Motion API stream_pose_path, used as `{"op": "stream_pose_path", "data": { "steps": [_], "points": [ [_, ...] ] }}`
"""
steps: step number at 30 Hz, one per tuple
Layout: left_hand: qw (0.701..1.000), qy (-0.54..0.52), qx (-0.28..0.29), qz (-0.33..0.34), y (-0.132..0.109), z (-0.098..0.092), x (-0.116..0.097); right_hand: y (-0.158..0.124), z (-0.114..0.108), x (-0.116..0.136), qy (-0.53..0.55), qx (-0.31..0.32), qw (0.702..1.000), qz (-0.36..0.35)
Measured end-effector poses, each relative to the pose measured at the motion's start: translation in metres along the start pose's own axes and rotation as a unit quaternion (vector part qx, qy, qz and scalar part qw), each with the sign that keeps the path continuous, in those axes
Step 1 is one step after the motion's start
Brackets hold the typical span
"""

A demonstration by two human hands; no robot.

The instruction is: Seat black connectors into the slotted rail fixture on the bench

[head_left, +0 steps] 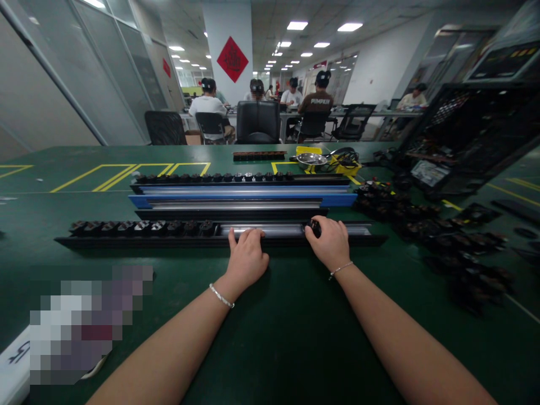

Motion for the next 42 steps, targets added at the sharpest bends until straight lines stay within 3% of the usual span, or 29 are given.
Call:
{"op": "stream_pose_path", "data": {
  "steps": [42],
  "points": [
    [1.0,0.008,0.007,-0.002,0.0,-0.001,-0.001,0.006,-0.01,-0.025,-0.018,-0.052,0.995,0.089]
  ]
}}
Point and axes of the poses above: each hand's wrist, its own y-axis towards the middle knuckle, its own z-axis out of the palm, x = y × z, the point moved 5 cm from there along y, towards the middle knuckle, and after that the axes turned 10 degrees about z, right-handed, at the moved point
